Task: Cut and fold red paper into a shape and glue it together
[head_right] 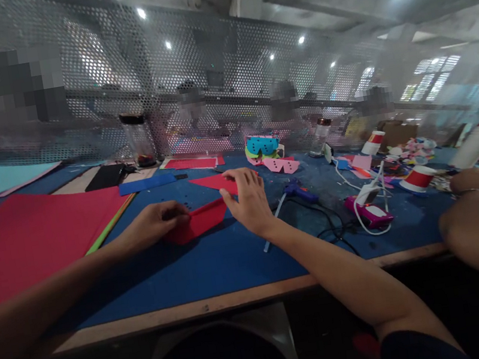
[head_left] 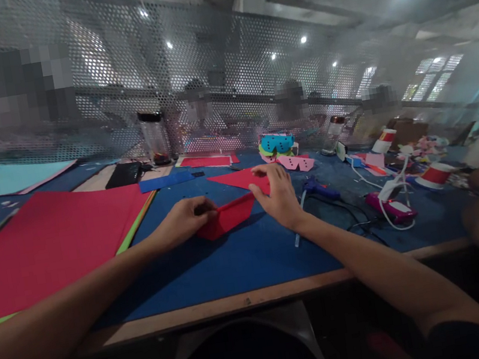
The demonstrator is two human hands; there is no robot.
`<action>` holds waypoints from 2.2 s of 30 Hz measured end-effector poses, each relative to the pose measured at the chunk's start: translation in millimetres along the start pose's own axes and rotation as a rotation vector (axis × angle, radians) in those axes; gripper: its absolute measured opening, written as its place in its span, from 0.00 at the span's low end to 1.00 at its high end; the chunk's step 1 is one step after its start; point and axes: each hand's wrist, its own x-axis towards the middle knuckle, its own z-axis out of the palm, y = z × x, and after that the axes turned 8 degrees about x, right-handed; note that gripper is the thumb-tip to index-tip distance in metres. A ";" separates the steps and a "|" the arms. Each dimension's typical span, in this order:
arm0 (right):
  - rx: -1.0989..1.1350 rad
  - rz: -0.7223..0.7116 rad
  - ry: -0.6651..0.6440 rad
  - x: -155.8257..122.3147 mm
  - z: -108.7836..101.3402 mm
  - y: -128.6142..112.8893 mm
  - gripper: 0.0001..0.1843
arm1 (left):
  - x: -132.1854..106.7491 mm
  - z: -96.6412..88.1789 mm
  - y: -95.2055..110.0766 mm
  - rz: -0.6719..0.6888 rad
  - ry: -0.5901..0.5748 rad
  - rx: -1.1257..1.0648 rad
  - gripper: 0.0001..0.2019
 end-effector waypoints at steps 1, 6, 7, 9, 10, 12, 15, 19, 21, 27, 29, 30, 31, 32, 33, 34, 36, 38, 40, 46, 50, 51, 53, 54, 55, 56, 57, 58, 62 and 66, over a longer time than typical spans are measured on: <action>0.022 0.012 0.060 1.0 -0.8 0.9 0.16 | 1.1 -0.7 -0.9 -0.026 0.023 -0.051 0.16; 0.313 0.216 0.103 3.9 7.1 10.7 0.23 | 2.9 -1.9 0.7 -0.177 0.126 -0.362 0.21; 0.369 0.277 0.054 4.1 9.9 12.1 0.24 | 2.2 -1.7 2.5 -0.199 0.134 -0.405 0.21; 0.461 0.386 -0.092 3.6 14.9 12.7 0.24 | -0.1 -0.8 7.3 -0.215 0.138 -0.452 0.21; 0.489 0.422 -0.175 3.1 16.9 11.8 0.23 | -1.5 -0.2 9.9 -0.208 0.140 -0.461 0.21; 0.514 0.441 -0.310 1.3 19.7 8.7 0.24 | -4.1 1.4 14.8 -0.176 0.132 -0.471 0.21; 0.537 0.422 -0.389 -2.0 22.5 5.1 0.23 | -6.6 3.9 20.1 -0.138 0.088 -0.487 0.20; 0.581 0.451 -0.382 -4.5 24.1 6.4 0.21 | -7.3 5.1 24.1 -0.115 0.054 -0.500 0.17; 0.586 0.463 -0.373 -4.7 23.7 7.2 0.21 | -7.1 4.6 25.1 -0.126 0.037 -0.523 0.16; 0.616 0.470 -0.386 -5.0 21.8 4.6 0.21 | -7.4 2.1 24.3 -0.165 -0.009 -0.521 0.17; 0.616 0.475 -0.385 -5.4 21.5 4.2 0.21 | -7.3 1.9 24.4 -0.161 -0.025 -0.518 0.17; 0.613 0.474 -0.385 -5.5 21.3 4.1 0.21 | -7.1 1.9 24.8 -0.158 -0.031 -0.523 0.17; 0.609 0.471 -0.386 -5.6 21.1 3.8 0.21 | -6.9 2.1 25.3 -0.157 -0.032 -0.531 0.17; 0.607 0.467 -0.390 -5.7 20.9 3.4 0.21 | -6.8 2.2 26.0 -0.156 -0.033 -0.539 0.17; 0.608 0.463 -0.395 -5.9 20.7 2.7 0.22 | -6.7 2.3 26.8 -0.157 -0.029 -0.544 0.18; 0.611 0.460 -0.403 -6.2 20.6 1.6 0.22 | -6.7 2.5 27.6 -0.159 -0.024 -0.546 0.18; 0.622 0.452 -0.425 -6.8 20.5 -1.3 0.23 | -7.1 2.5 28.7 -0.169 -0.012 -0.538 0.18; 0.629 0.443 -0.452 -6.8 20.1 -3.8 0.24 | -7.7 2.3 28.9 -0.173 -0.007 -0.529 0.18; 0.631 0.428 -0.465 -4.6 18.1 -4.2 0.26 | -7.8 1.7 27.7 -0.168 -0.002 -0.539 0.17; 0.100 0.218 -0.393 23.5 4.0 20.0 0.23 | -4.7 -5.8 18.4 -0.202 0.123 -0.572 0.18; -0.331 0.275 -0.581 38.8 6.9 44.9 0.27 | -4.4 -12.1 17.7 -0.202 0.202 -0.553 0.18; -0.352 0.295 -0.605 39.1 9.8 48.2 0.28 | -4.6 -13.1 18.4 -0.211 0.219 -0.546 0.18; -0.379 0.297 -0.645 35.8 16.6 49.5 0.29 | -5.1 -13.9 19.7 -0.236 0.228 -0.528 0.18; -0.382 0.282 -0.663 32.7 20.0 47.5 0.29 | -5.2 -13.8 19.9 -0.246 0.231 -0.528 0.18; -0.378 0.266 -0.686 29.2 23.3 44.3 0.29 | -5.2 -13.2 19.8 -0.244 0.223 -0.530 0.18; -0.371 0.243 -0.702 26.0 26.3 40.3 0.30 | -5.0 -12.5 19.5 -0.242 0.226 -0.542 0.18; -0.361 0.223 -0.716 23.6 28.9 36.0 0.31 | -4.9 -11.5 19.0 -0.242 0.224 -0.557 0.18; -0.345 0.200 -0.732 22.6 30.8 32.2 0.30 | -4.9 -10.6 18.5 -0.244 0.221 -0.573 0.18; -0.320 0.089 -0.772 39.6 29.1 33.7 0.25 | -6.3 -8.6 18.4 -0.291 0.211 -0.597 0.19; -0.458 0.198 -0.678 76.4 14.8 68.6 0.23 | -8.4 -9.9 17.0 -0.324 0.178 -0.559 0.18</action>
